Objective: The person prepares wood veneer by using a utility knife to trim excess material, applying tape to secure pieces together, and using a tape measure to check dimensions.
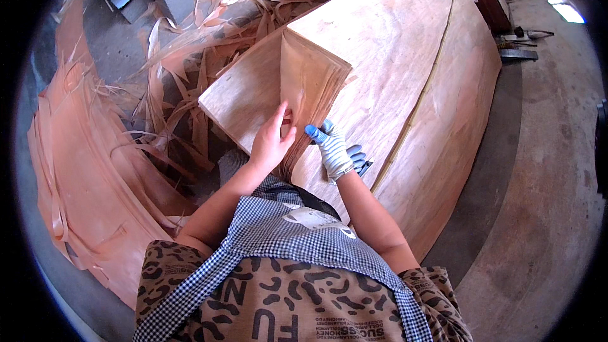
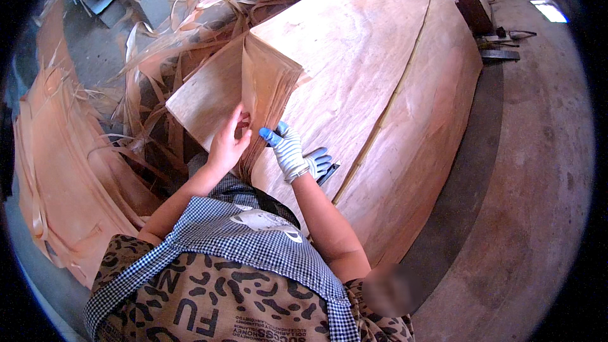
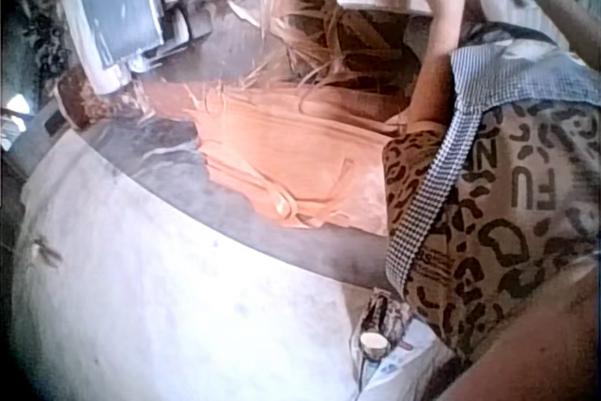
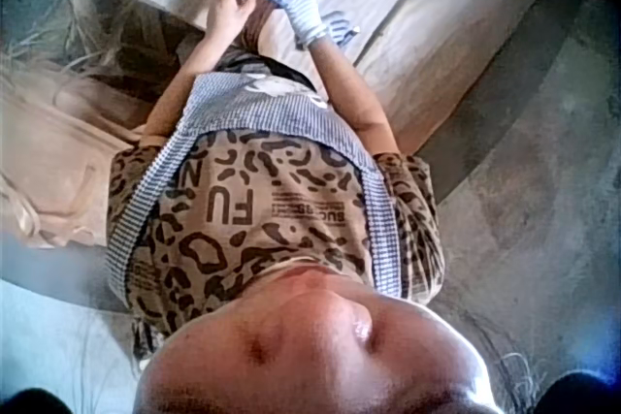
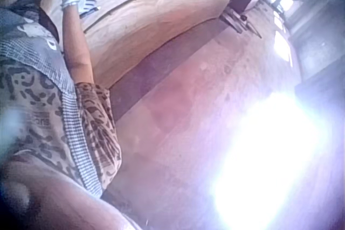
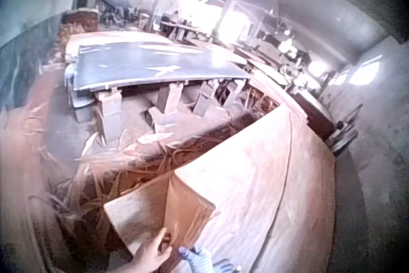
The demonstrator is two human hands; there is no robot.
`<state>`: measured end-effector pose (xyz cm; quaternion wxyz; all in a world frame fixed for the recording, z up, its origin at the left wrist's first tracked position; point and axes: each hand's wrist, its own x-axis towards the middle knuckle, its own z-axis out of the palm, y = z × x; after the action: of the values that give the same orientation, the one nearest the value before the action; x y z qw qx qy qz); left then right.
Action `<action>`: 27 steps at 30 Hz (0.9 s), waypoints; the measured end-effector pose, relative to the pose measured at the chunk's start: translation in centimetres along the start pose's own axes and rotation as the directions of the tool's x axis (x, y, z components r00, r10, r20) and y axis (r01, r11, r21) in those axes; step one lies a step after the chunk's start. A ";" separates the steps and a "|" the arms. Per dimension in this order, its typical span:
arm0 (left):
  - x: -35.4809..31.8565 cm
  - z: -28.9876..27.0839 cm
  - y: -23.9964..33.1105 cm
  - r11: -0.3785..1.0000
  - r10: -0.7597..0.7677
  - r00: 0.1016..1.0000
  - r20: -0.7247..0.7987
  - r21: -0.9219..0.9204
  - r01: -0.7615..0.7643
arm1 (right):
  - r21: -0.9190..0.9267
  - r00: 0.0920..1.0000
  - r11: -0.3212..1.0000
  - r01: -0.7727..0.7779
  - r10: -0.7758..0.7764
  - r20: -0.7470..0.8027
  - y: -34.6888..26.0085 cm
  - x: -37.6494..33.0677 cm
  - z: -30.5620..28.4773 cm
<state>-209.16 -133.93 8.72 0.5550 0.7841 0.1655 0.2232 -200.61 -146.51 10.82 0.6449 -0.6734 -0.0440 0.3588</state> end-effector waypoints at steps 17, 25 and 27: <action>-0.2 -0.5 -1.0 0.998 0.032 0.999 -0.008 -0.053 -0.032 | -0.001 1.000 1.000 -0.005 0.005 -0.015 -0.2 0.0 0.3; -0.6 -0.1 -0.2 0.945 -0.315 0.944 -0.101 0.053 0.322 | -0.073 0.987 0.995 0.063 -0.073 -0.144 1.2 0.4 -0.1; -0.9 -0.7 -1.9 0.955 -0.292 0.946 -0.138 0.017 0.298 | -0.081 0.988 0.996 0.049 -0.060 -0.141 0.6 0.0 0.5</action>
<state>-210.33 -133.24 6.97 0.5549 0.7440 0.3220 0.1868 -201.05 -146.19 10.33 0.6295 -0.7203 -0.0296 0.2897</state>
